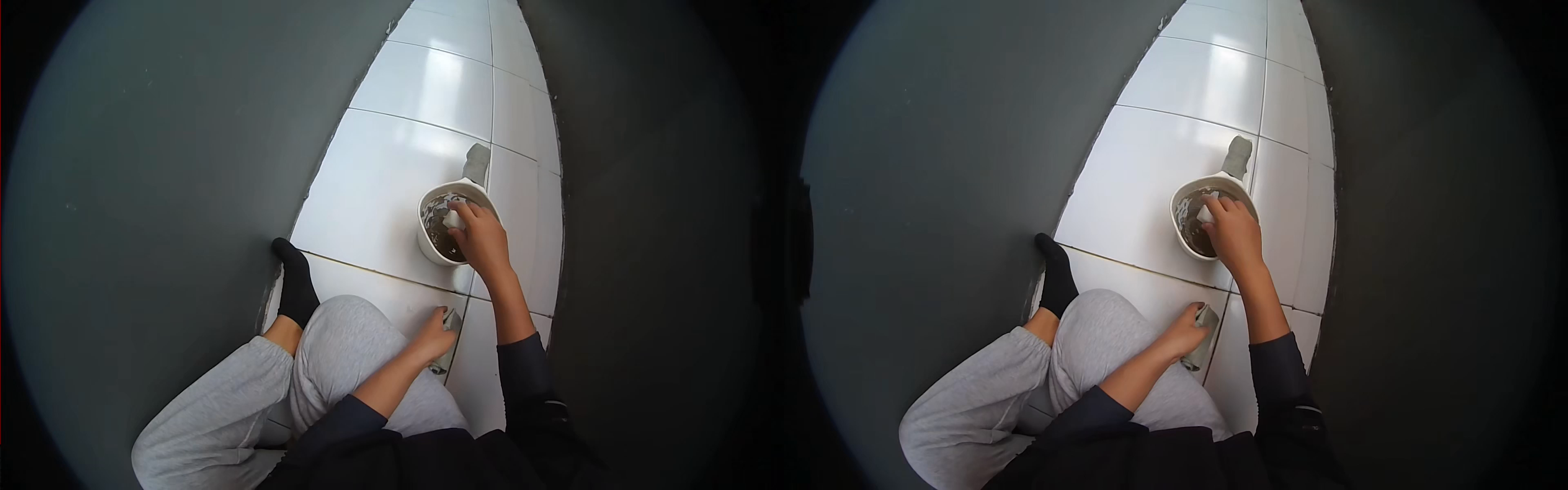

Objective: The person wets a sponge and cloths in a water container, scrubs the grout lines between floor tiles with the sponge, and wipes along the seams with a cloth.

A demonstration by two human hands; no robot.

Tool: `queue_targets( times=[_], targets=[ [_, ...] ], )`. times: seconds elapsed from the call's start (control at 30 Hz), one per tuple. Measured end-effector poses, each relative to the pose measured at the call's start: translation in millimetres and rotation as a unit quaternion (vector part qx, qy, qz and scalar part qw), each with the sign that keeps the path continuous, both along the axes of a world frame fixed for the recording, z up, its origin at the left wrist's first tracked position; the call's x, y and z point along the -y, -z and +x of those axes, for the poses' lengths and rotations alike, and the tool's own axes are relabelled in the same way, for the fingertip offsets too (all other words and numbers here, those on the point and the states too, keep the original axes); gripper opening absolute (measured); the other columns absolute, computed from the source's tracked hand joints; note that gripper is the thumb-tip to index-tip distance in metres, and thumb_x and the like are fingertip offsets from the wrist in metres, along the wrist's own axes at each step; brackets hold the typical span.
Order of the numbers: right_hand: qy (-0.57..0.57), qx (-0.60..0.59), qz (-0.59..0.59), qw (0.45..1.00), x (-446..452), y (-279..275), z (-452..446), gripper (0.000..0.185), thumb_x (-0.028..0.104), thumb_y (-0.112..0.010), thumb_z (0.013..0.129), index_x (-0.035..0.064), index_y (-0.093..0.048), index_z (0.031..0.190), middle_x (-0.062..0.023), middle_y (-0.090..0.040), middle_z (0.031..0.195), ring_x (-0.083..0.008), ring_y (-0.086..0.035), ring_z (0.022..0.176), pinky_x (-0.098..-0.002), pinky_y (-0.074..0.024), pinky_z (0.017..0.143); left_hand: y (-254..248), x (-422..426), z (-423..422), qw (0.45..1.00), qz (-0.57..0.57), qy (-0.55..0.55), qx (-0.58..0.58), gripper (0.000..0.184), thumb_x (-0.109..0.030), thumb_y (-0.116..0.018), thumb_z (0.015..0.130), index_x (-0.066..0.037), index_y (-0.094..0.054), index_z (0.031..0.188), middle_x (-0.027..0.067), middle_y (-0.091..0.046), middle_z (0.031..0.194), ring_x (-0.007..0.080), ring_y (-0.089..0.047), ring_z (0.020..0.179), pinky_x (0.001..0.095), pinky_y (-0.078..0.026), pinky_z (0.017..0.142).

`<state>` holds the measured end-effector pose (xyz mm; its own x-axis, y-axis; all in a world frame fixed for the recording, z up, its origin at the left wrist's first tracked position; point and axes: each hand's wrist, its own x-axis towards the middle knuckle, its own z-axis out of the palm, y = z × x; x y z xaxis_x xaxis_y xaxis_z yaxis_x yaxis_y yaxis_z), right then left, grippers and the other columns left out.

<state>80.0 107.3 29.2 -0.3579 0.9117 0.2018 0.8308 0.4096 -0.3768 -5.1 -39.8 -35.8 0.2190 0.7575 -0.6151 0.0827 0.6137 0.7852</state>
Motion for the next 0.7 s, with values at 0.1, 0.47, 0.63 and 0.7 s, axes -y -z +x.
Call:
queue_targets(
  times=[0.1, 0.47, 0.63, 0.7],
  targets=[
    [0.012, -0.018, 0.02, 1.0, 3, 2, 10, 0.04, 0.008, -0.071, 0.073, 0.0097, -0.058, 0.111, -0.0096, -0.063, 0.101, -0.0248, -0.06, 0.094, -0.0354, -0.0501, 0.079, -7, -3, -2, 0.999, -0.021, -0.037, 0.015, 0.06, -0.005, -0.051, 0.082, -0.001, -0.03, 0.138, 0.0231, -0.048, 0.127, 0.0297, -0.05, 0.114, 0.035, -0.04, 0.095],
    [0.215, -0.551, -0.288, 0.753, 98, 38, 80, 0.027, 0.011, -0.06, 0.088, 0.0068, -0.051, 0.113, -0.004, -0.059, 0.105, -0.0107, -0.057, 0.092, -0.0277, -0.0505, 0.079, 19, 2, 0, 0.986, 0.04, -0.163, -0.016, 0.065, 0.0, -0.046, 0.081, -0.006, -0.023, 0.142, 0.0219, -0.044, 0.129, 0.0279, -0.047, 0.116, 0.0326, -0.038, 0.097],
    [0.204, -0.472, -0.31, 0.8, 113, 82, 87, 0.028, 0.012, -0.062, 0.087, 0.0069, -0.054, 0.113, -0.0044, -0.06, 0.105, -0.0117, -0.057, 0.092, -0.0281, -0.0494, 0.081, 6, -10, -22, 0.956, 0.184, -0.226, -0.002, 0.066, 0.003, -0.047, 0.079, -0.002, -0.023, 0.141, 0.025, -0.04, 0.131, 0.0321, -0.043, 0.121, 0.0378, -0.034, 0.102],
    [0.204, -0.355, -0.28, 0.868, 110, 75, 76, 0.022, 0.006, -0.063, 0.084, 0.0031, -0.059, 0.106, -0.0058, -0.061, 0.1, -0.0129, -0.058, 0.091, -0.0298, -0.0511, 0.079, -11, -20, -39, 0.958, 0.187, -0.218, -0.006, 0.066, 0.004, -0.048, 0.08, -0.002, -0.023, 0.141, 0.0247, -0.042, 0.13, 0.0309, -0.044, 0.12, 0.0369, -0.035, 0.101]
  ],
)
